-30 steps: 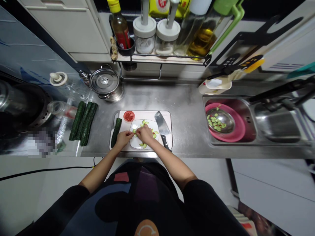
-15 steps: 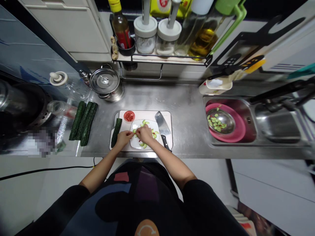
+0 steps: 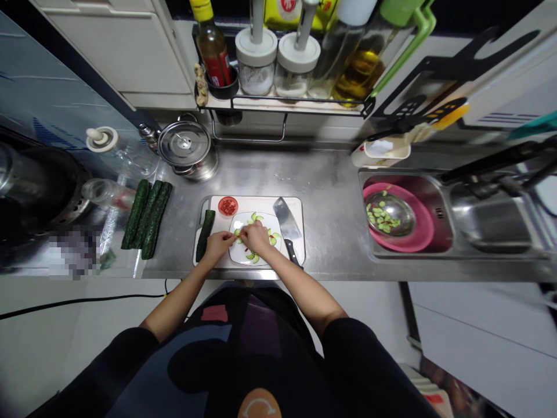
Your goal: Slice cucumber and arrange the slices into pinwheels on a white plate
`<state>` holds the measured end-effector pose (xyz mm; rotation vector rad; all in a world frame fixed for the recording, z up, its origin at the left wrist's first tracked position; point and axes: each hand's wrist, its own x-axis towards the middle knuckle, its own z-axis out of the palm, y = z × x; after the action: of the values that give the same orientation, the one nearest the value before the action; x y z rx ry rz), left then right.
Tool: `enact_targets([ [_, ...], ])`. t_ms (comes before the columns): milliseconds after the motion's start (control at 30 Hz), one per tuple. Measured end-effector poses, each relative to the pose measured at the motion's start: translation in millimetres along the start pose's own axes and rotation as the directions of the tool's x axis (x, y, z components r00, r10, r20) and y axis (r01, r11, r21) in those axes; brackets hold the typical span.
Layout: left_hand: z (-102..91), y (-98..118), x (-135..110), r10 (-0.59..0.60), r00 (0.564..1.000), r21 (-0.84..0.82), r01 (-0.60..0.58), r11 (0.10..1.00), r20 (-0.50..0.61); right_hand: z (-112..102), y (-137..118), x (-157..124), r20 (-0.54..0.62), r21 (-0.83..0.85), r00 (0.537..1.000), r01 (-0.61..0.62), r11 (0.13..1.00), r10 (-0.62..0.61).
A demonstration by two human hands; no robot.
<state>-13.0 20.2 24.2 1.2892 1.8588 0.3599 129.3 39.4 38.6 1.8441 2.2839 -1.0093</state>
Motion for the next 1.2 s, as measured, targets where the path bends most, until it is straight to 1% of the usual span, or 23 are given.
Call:
enact_targets([
  [200, 0.9, -2.7, 0.3, -0.001, 1.0, -0.017, 0.001, 1.0, 0.008, -0.8, 1.4, -1.8, -0.014, 0.021, 1.0, 0.005, 1.0, -0.004],
  [333, 0.5, -0.9, -0.4, -0.017, 1.0, -0.017, 0.017, 1.0, 0.017, -0.4, 2.3, -1.9, -0.011, 0.026, 1.0, 0.003, 1.0, -0.003],
  [500, -2.5, 0.8, -1.8, -0.029, 0.999, 0.019, 0.029, 0.999, 0.014, -2.7, 3.5, -2.1, -0.013, 0.034, 1.0, -0.007, 0.999, 0.008],
  [567, -3.9, -1.3, -3.9, 0.013, 1.0, 0.034, -0.013, 0.999, 0.01, -5.7, 5.3, -3.5, -0.03, 0.052, 0.999, -0.015, 0.999, 0.016],
  [633, -4.2, -4.9, -6.9, 0.127, 0.992, 0.073, -0.129, 0.989, 0.019, -8.9, 7.7, -5.9, -0.047, 0.072, 0.999, -0.018, 0.997, 0.021],
  [733, -1.5, -10.8, -10.9, 0.325, 0.944, 0.176, -0.33, 0.927, 0.06, -11.5, 10.8, -10.4, -0.053, 0.08, 0.998, -0.023, 0.997, 0.027],
  [800, 2.0, -14.1, -11.8, 0.389, 0.918, 0.234, -0.396, 0.888, 0.079, -11.2, 11.5, -13.2, -0.046, 0.069, 0.998, -0.029, 0.997, 0.032],
  [933, 8.0, -18.0, -9.2, 0.43, 0.898, 0.287, -0.438, 0.852, 0.096, -8.4, 9.1, -16.8, -0.026, 0.036, 0.999, -0.035, 0.999, 0.036],
  [1100, 8.4, -18.2, -5.0, 0.424, 0.897, 0.331, -0.44, 0.834, 0.124, -7.3, 4.9, -17.6, -0.003, 0.007, 1.0, -0.031, 0.999, 0.031],
  [1200, 6.6, -17.1, -4.8, 0.422, 0.895, 0.326, -0.445, 0.834, 0.141, -6.4, 4.3, -16.8, 0.002, 0.012, 0.999, -0.038, 0.999, 0.038],
])
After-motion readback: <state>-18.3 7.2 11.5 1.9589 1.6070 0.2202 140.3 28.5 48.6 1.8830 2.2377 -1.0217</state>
